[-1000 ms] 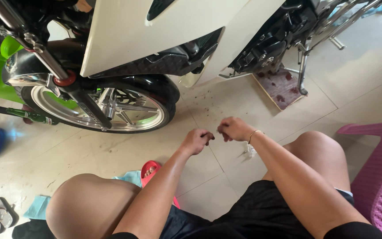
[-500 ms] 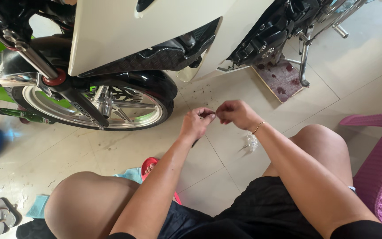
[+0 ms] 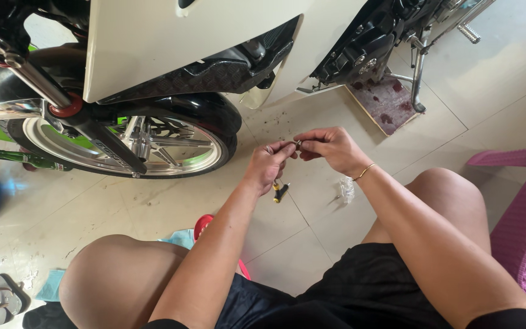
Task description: The person uses a screwdriver to remove and install screws on the motorcycle's front fairing and lower body panels. They manipulate small screws and fasteners by hand and with the tool, working near the front wheel and engine area.
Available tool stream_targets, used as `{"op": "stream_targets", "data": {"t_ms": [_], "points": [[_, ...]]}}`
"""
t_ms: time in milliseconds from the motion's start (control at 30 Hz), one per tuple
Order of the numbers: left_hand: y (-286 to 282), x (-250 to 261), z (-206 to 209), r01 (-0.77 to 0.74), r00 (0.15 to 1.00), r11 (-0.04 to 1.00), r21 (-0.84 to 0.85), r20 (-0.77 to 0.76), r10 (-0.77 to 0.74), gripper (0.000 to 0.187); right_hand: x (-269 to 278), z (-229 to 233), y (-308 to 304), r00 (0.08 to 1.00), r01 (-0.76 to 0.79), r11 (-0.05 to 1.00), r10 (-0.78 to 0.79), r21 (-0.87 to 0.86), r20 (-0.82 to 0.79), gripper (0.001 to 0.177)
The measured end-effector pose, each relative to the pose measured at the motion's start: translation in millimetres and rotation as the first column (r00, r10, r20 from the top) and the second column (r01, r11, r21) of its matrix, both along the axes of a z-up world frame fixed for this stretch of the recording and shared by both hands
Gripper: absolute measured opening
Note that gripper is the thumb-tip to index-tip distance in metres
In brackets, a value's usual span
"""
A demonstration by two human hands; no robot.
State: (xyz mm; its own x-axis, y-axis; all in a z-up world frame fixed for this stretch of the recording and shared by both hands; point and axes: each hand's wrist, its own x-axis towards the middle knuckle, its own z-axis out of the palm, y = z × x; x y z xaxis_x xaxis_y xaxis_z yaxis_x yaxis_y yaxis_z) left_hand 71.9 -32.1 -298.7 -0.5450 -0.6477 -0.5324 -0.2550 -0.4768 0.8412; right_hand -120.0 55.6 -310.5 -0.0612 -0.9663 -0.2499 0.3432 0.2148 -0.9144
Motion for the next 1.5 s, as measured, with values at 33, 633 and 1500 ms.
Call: {"op": "stream_targets", "data": {"t_ms": [33,633,1500], "points": [[-1,1,0,-0.002,1.000,0.999,0.040,-0.028,0.004,0.018,0,2,0,1.000,0.008,1.000,-0.008,0.009,-0.009,0.029],[6,-7,-7,-0.059,0.997,0.995,0.078,0.051,0.055,0.020,9,-8,7,0.979,-0.027,0.996,0.043,0.085,-0.200,0.028],[-37,-29,-97,-0.276,0.959,0.899,0.338,0.163,0.233,0.034,31,-79,22,0.875,-0.441,0.792,0.483,0.424,0.007,0.041]]}}
